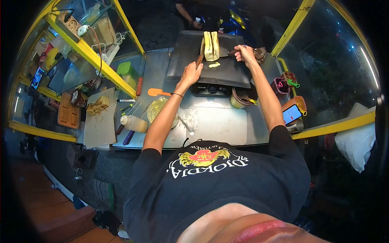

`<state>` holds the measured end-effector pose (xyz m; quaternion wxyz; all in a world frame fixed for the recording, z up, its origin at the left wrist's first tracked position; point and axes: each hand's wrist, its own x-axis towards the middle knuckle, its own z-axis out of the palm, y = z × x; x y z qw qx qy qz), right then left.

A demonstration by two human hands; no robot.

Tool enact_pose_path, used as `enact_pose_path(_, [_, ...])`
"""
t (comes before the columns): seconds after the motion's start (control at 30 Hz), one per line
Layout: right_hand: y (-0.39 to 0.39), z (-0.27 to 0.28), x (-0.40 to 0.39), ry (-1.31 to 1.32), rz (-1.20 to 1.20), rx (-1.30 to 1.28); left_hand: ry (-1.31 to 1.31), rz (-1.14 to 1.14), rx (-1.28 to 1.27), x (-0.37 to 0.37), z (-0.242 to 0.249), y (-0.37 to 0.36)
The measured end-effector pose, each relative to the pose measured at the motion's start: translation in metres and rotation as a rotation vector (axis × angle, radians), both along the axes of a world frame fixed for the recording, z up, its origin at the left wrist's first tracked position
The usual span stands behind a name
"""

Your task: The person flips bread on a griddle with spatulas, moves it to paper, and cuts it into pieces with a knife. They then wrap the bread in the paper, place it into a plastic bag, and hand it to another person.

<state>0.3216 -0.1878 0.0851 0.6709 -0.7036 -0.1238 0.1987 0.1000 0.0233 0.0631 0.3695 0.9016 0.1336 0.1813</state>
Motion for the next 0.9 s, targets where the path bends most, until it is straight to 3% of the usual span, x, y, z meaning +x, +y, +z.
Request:
enact_pose_path(0.2, [0.013,0.049,-0.028,-0.216,0.01,-0.132,0.09,-0.004,-0.013,-0.006,0.018,0.007])
enact_pose_path(0.47, [-0.019,0.063,-0.071,-0.161,0.085,-0.127,0.15,-0.03,-0.043,-0.057,0.052,-0.014])
enact_pose_path(0.53, [-0.032,0.065,-0.09,-0.231,0.086,-0.161,0.151,-0.039,0.068,-0.067,0.057,-0.028])
enact_pose_path(0.6, [-0.047,0.082,-0.116,-0.585,0.071,-0.464,0.157,-0.031,0.138,-0.077,0.058,-0.044])
enact_pose_path(0.63, [-0.046,0.074,-0.122,-0.832,-0.005,-0.418,0.181,-0.033,0.156,-0.08,0.061,-0.053])
enact_pose_path(0.73, [-0.045,0.059,-0.156,-0.959,-0.059,-0.495,0.169,-0.051,0.221,-0.083,0.064,-0.08])
enact_pose_path(0.9, [-0.028,0.047,-0.161,-0.887,-0.127,-0.514,0.093,-0.027,0.258,-0.058,0.051,-0.091])
